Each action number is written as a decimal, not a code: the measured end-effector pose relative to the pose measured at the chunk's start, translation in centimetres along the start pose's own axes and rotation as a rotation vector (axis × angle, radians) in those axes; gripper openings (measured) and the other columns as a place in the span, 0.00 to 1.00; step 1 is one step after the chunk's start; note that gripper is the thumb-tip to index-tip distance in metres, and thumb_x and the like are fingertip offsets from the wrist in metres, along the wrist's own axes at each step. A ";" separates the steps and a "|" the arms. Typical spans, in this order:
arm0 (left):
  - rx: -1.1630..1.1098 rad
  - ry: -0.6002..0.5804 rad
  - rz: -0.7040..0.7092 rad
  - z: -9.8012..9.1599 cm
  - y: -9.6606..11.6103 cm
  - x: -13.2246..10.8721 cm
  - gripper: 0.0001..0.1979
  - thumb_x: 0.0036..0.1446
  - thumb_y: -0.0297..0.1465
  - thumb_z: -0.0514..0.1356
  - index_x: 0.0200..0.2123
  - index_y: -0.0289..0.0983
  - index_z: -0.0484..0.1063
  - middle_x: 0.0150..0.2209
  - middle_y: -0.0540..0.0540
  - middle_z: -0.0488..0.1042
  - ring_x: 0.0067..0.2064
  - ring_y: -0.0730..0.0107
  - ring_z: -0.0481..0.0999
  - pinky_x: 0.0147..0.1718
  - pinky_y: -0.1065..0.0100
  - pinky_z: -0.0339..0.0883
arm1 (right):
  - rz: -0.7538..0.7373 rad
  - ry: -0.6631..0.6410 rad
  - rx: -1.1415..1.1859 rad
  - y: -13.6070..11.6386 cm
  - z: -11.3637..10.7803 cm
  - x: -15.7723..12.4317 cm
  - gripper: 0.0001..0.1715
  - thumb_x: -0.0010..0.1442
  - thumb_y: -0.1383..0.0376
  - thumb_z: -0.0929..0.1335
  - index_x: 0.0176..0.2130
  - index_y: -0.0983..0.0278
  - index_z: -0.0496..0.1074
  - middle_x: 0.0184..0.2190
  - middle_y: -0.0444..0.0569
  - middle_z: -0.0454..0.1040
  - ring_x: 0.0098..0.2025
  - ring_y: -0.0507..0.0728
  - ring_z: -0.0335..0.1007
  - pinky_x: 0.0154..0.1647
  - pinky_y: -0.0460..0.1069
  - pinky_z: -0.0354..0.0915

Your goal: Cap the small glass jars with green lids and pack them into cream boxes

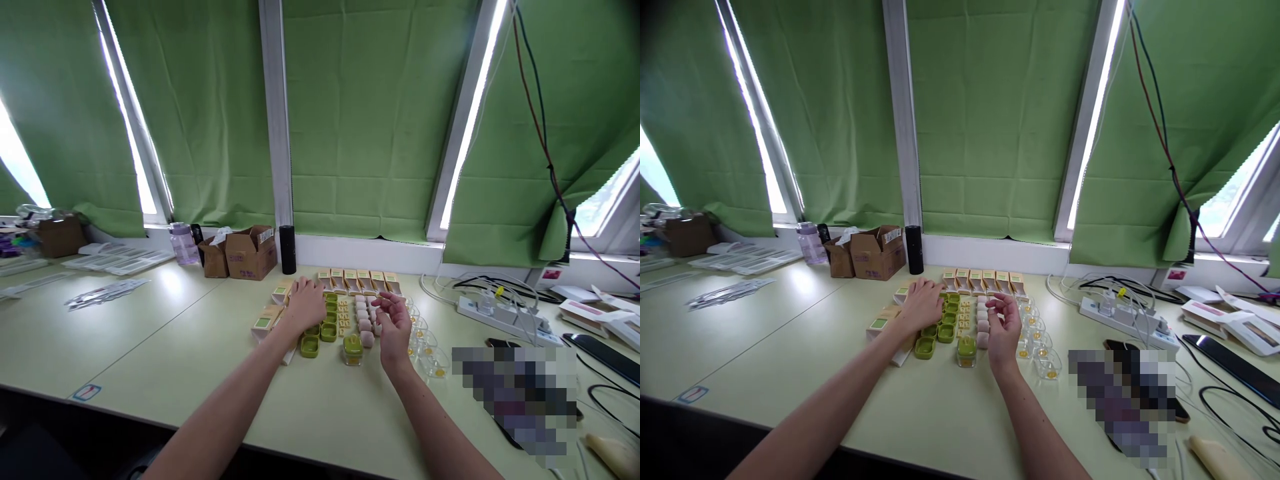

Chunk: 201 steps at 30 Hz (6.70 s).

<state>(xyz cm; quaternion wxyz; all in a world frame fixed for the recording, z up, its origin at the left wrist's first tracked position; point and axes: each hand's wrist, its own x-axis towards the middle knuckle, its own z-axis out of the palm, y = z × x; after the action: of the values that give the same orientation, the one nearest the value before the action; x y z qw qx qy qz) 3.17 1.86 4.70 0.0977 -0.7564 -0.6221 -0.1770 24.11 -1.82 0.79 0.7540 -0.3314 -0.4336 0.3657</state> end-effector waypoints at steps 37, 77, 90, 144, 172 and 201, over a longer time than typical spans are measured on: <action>0.084 0.244 -0.050 -0.4 0.6 3.4 0.29 0.66 0.24 0.50 0.70 0.29 0.56 0.61 0.29 0.67 0.61 0.44 0.60 0.59 0.45 0.52 | 0.000 -0.095 -0.188 0.3 0.6 -0.1 0.23 0.59 0.51 0.73 0.49 0.60 0.73 0.41 0.51 0.78 0.42 0.60 0.75 0.41 0.54 0.70; -0.316 0.785 0.561 1.4 3.1 -4.5 0.24 0.61 0.16 0.59 0.55 0.47 0.65 0.64 0.39 0.67 0.67 0.52 0.63 0.61 0.44 0.69 | -0.733 -0.348 -0.572 0.1 -3.0 0.9 0.26 0.64 0.66 0.70 0.60 0.53 0.67 0.59 0.56 0.69 0.62 0.68 0.68 0.60 0.69 0.69; -0.553 0.735 0.411 1.5 3.4 -4.6 0.23 0.61 0.21 0.59 0.58 0.43 0.63 0.63 0.37 0.69 0.69 0.48 0.63 0.65 0.41 0.62 | -0.784 -0.315 -0.546 -1.1 -2.3 0.7 0.24 0.65 0.68 0.68 0.60 0.55 0.66 0.55 0.56 0.70 0.59 0.68 0.69 0.59 0.68 0.68; -1.324 0.260 0.144 2.0 4.6 -4.6 0.19 0.62 0.33 0.67 0.56 0.41 0.78 0.71 0.34 0.64 0.43 0.66 0.81 0.48 0.60 0.77 | -0.007 -0.571 -0.021 -1.2 -1.6 0.4 0.28 0.61 0.56 0.76 0.60 0.48 0.73 0.65 0.51 0.61 0.45 0.56 0.78 0.44 0.53 0.77; -1.189 0.310 0.126 2.4 4.9 -5.0 0.19 0.64 0.36 0.66 0.57 0.42 0.78 0.74 0.36 0.58 0.44 0.63 0.83 0.46 0.59 0.79 | 0.147 -0.447 -0.026 -0.4 -1.2 0.2 0.25 0.57 0.53 0.78 0.52 0.54 0.74 0.44 0.48 0.78 0.36 0.57 0.79 0.35 0.53 0.77; -1.244 0.237 0.168 1.6 4.6 -5.2 0.25 0.68 0.46 0.61 0.63 0.44 0.70 0.75 0.38 0.53 0.64 0.50 0.71 0.58 0.56 0.69 | 0.023 -0.493 -0.046 -0.8 -1.4 0.0 0.24 0.62 0.50 0.74 0.56 0.51 0.75 0.61 0.50 0.69 0.50 0.60 0.78 0.52 0.58 0.77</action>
<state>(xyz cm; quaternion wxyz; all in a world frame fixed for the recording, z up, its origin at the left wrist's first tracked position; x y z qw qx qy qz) 7.03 -3.22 1.50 -0.2779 -0.6935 -0.3266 -0.5790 25.60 -2.44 0.86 0.6135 -0.2542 -0.6087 0.4341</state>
